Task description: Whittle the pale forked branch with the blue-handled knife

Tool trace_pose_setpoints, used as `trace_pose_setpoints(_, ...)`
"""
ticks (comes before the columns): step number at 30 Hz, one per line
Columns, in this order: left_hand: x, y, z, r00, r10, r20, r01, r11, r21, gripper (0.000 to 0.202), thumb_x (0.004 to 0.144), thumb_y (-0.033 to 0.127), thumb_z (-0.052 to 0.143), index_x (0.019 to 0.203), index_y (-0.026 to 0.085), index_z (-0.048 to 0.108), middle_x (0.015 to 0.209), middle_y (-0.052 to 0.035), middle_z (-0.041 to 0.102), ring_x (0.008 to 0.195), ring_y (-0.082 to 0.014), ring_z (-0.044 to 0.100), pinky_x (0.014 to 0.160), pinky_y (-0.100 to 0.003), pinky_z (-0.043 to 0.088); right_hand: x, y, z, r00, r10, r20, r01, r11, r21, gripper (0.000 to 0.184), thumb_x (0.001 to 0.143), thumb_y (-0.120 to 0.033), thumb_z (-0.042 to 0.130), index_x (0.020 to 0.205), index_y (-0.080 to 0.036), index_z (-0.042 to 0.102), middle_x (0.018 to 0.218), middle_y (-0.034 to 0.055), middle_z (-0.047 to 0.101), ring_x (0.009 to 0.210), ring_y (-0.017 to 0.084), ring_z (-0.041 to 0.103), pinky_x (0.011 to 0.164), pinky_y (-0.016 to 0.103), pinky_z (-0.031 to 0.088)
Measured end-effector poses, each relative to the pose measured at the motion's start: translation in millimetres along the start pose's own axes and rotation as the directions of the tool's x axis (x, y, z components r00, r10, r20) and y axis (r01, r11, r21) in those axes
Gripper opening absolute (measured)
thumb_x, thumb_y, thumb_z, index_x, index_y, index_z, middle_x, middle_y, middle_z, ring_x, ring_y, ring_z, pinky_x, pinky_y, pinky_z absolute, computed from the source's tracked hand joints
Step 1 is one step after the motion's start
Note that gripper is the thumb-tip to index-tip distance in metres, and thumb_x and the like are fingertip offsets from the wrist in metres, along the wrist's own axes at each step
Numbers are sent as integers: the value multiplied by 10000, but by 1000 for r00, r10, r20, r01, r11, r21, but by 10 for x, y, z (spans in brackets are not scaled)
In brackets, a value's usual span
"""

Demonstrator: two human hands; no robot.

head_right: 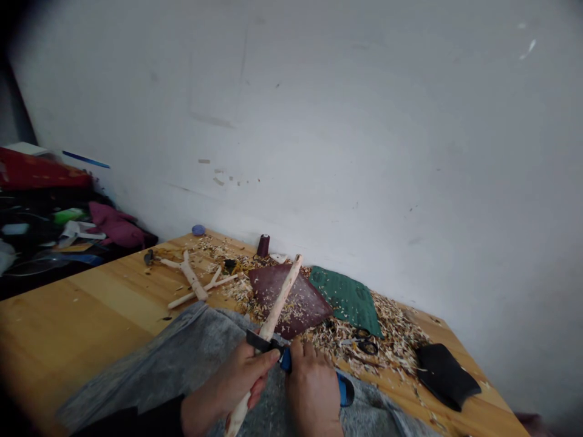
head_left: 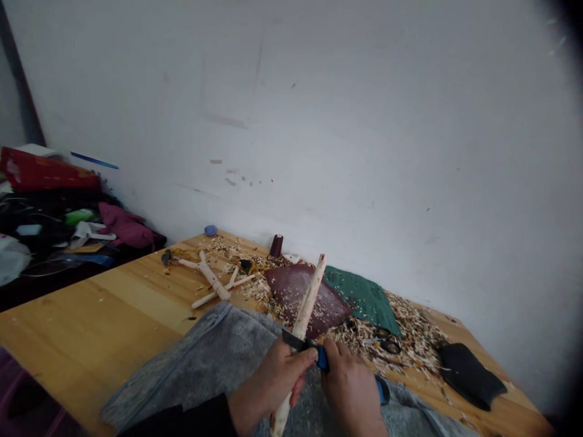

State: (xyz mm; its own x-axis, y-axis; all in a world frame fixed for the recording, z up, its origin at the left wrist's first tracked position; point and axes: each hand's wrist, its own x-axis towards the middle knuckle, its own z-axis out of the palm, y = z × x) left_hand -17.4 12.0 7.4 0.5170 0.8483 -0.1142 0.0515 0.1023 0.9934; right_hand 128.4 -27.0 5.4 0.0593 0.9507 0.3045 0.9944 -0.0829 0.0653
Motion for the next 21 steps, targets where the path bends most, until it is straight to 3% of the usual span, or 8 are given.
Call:
trace_pose_setpoints(3,9,-7,8,999,6,-38,-4,999,54,297,793,505,517,748,213,486,345,116,358,282,-76,329,318,-191,254,2,-21,-10,1000,11,22,-10,999,-33,270,838,-38,471,964,-230,613,862,28,679,789,194,660,640,257,383)
trace_pose_setpoints(8,58,-73,31,992,13,-129,-5,998,63,259,824,470,512,852,213,485,377,130,359,271,-88,339,281,-190,234,6,-19,-4,999,40,31,-38,998,-41,271,832,-53,484,1003,-222,610,864,43,688,775,203,667,634,258,397)
trace_pose_setpoints(14,103,-167,38,998,58,-30,-60,997,-49,256,828,451,528,891,214,457,378,131,390,276,-77,331,291,-170,257,15,44,98,999,-16,-50,23,988,152,216,793,-81,520,932,-223,605,826,28,675,748,200,664,620,249,421)
trace_pose_setpoints(18,96,-189,41,998,58,14,-55,989,-135,310,799,452,585,945,215,451,383,140,386,286,-75,326,301,-165,270,12,5,192,979,-91,-181,144,943,301,409,786,-66,468,1166,-192,554,945,73,683,797,200,665,682,261,468)
trace_pose_setpoints(21,85,-177,42,995,88,43,-79,981,-178,350,774,466,610,951,213,445,390,142,386,283,-74,318,296,-168,273,13,-35,236,963,-125,-237,214,891,401,398,809,-92,411,1172,-175,551,936,86,687,738,182,668,641,245,479)
